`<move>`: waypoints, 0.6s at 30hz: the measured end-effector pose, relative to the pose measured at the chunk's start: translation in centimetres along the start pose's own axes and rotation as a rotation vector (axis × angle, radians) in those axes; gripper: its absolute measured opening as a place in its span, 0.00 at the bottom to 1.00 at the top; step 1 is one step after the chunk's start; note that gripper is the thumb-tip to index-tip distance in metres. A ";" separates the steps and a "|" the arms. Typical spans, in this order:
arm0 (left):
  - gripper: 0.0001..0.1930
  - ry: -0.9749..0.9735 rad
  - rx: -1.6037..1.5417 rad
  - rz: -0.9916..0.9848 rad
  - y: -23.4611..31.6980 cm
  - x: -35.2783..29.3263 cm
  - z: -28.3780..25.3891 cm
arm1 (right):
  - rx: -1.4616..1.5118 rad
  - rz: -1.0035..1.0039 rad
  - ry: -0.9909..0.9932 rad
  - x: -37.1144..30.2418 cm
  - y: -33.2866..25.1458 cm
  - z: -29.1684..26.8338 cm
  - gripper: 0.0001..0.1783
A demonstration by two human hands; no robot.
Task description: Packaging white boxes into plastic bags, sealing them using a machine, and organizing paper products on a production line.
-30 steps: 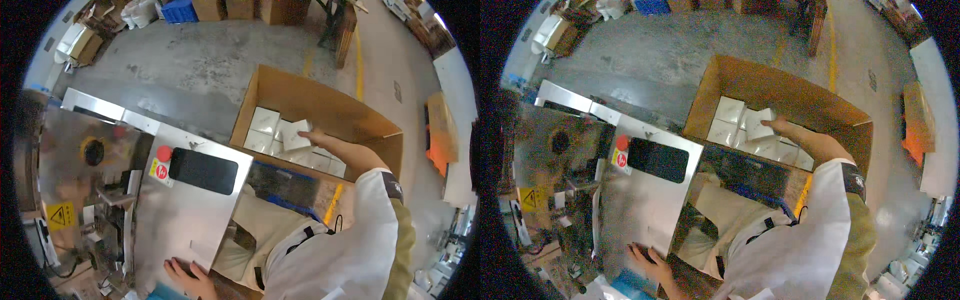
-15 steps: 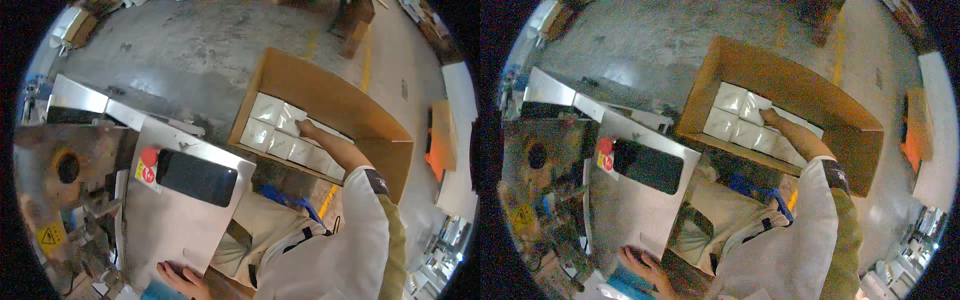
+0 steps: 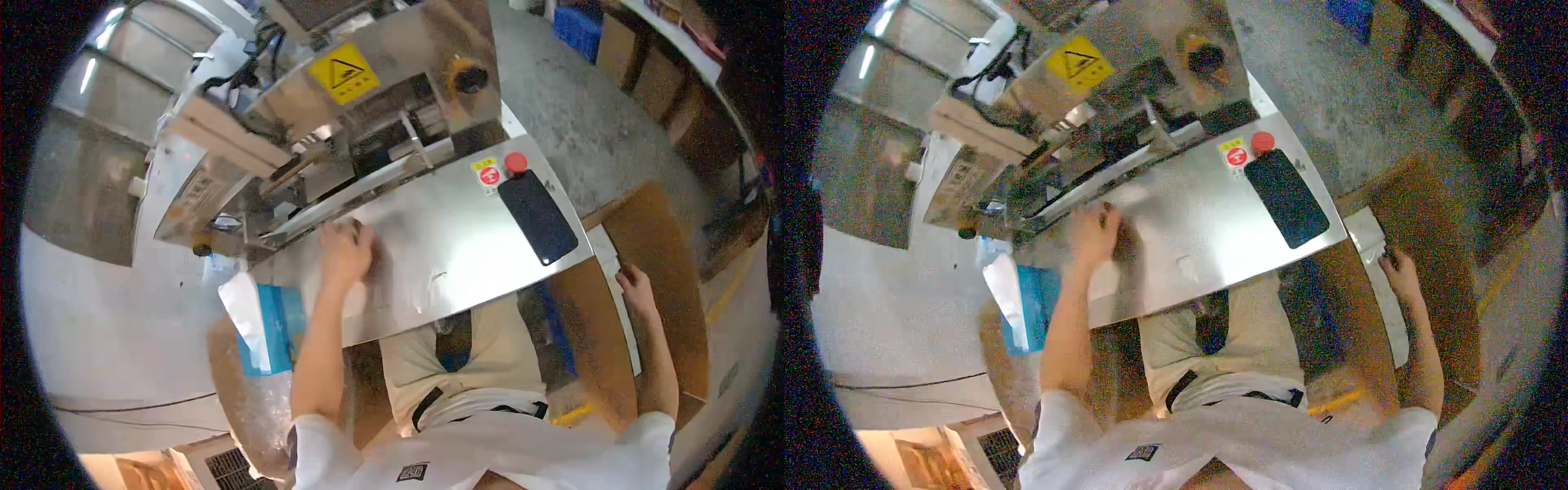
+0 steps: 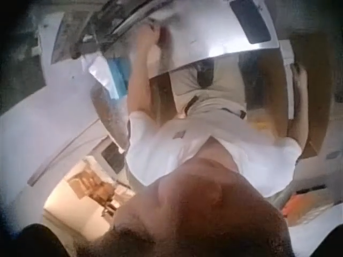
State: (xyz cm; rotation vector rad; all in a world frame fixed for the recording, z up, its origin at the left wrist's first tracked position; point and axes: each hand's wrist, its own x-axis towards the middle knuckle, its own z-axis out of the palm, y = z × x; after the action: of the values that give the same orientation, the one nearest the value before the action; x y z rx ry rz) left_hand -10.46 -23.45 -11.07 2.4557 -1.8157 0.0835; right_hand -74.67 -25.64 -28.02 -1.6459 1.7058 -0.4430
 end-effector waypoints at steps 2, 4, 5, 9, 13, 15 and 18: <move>0.29 -0.154 -0.068 -0.088 -4.5 4.2 1.8 | -0.019 -0.067 0.040 -1.7 -1.4 -1.0 0.23; 0.28 -0.194 -0.204 -0.078 -7.8 6.0 3.6 | 0.091 -0.040 0.090 -4.3 -2.9 -2.1 0.23; 0.27 -0.242 -0.322 -0.078 -10.2 6.9 4.3 | 0.093 -0.065 0.095 -4.9 -4.0 -2.2 0.23; 0.28 -0.415 -0.108 0.005 -4.0 7.6 2.1 | 0.105 0.027 0.106 -8.5 -4.3 -4.1 0.24; 0.24 -0.361 -0.370 -0.130 -7.5 6.3 -0.6 | 0.082 0.016 0.131 -7.4 -7.5 -2.2 0.25; 0.21 -0.359 -0.880 -0.017 -5.2 4.2 -3.6 | 0.108 0.001 0.121 -7.1 -7.8 -2.1 0.25; 0.23 -0.247 -1.398 0.187 -4.0 -2.4 -10.6 | 0.147 -0.007 0.120 -7.0 -9.3 -2.7 0.25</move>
State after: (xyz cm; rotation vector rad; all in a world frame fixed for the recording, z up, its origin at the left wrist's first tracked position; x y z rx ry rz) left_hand -7.29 -18.90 -0.86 1.2953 -1.3163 -1.0919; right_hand -70.33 -20.67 -18.02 -1.5465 1.7106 -0.6666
